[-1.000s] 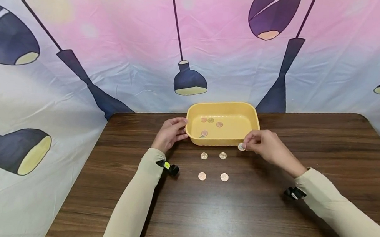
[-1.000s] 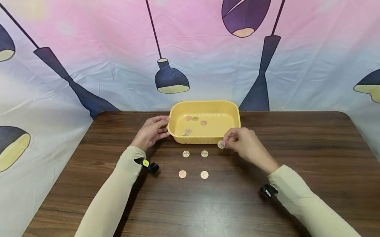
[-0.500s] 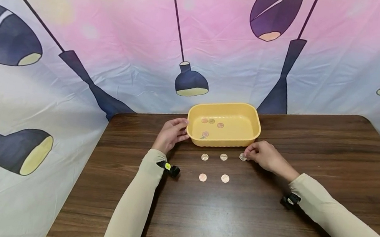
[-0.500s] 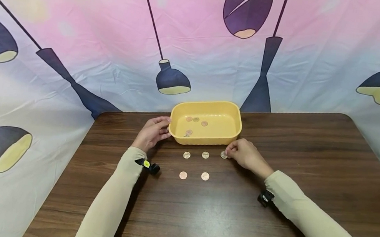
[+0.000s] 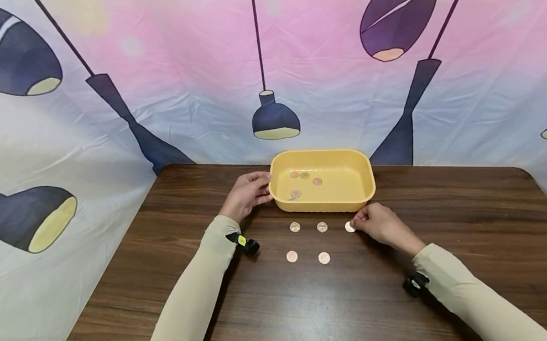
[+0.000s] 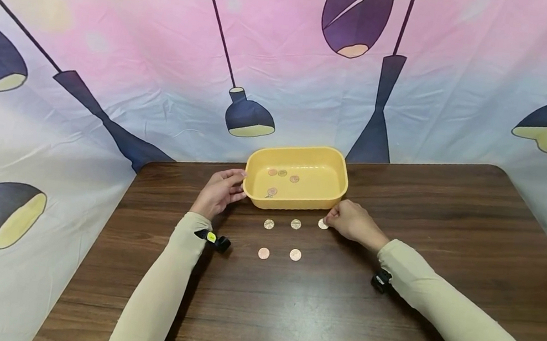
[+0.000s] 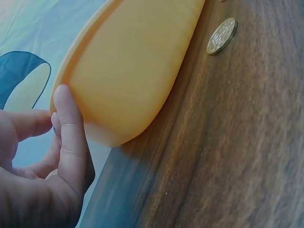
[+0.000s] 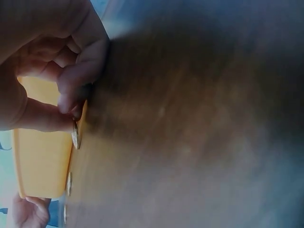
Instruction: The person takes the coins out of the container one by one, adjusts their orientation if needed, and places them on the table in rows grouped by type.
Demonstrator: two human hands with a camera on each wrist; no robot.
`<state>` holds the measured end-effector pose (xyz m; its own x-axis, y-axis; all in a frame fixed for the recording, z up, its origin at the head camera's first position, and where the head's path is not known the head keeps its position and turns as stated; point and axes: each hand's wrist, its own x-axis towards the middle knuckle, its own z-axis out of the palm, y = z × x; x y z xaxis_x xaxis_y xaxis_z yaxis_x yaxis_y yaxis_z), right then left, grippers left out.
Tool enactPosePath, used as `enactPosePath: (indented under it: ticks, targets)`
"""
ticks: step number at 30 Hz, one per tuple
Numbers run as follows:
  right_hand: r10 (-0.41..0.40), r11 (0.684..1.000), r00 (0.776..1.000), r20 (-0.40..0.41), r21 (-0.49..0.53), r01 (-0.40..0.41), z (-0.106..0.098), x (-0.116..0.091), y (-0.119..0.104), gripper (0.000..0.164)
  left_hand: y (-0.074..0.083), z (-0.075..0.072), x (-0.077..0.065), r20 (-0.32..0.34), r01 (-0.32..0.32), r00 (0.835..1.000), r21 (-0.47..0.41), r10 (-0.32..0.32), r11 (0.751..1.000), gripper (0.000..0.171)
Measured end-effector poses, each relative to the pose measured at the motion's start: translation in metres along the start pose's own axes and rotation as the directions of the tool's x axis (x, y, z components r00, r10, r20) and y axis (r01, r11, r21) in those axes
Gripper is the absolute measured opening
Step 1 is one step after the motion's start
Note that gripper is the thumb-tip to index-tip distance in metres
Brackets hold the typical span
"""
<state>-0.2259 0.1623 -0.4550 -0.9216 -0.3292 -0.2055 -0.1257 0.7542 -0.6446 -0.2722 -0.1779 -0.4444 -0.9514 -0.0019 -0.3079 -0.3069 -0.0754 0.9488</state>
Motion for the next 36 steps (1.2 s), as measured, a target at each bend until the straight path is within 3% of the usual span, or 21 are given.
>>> enactPosePath:
  ticks: [13, 20, 26, 36]
  targets:
    - [0.016, 0.997, 1.0, 0.018, -0.074, -0.015, -0.0037, 0.001, -0.0034, 0.016, 0.0001, -0.0001, -0.0005, -0.003, 0.007, 1.0, 0.003, -0.007, 1.0, 0.025]
    - [-0.022, 0.994, 1.0, 0.004, -0.106, 0.022, -0.0024, 0.0005, -0.003, 0.02, -0.0011, -0.0004, -0.0005, 0.002, -0.001, 1.0, -0.002, 0.001, 1.0, 0.025]
    - [-0.023, 0.994, 1.0, -0.002, -0.107, 0.022, -0.0023, -0.0008, -0.0023, 0.027, -0.0005, 0.0006, -0.0021, 0.009, -0.006, 1.0, -0.004, 0.006, 1.0, 0.026]
    - [-0.002, 0.997, 1.0, -0.022, -0.075, 0.0, -0.0024, -0.0021, -0.0021, 0.025, 0.0, 0.0003, -0.0019, 0.004, 0.001, 1.0, 0.005, -0.001, 1.0, 0.029]
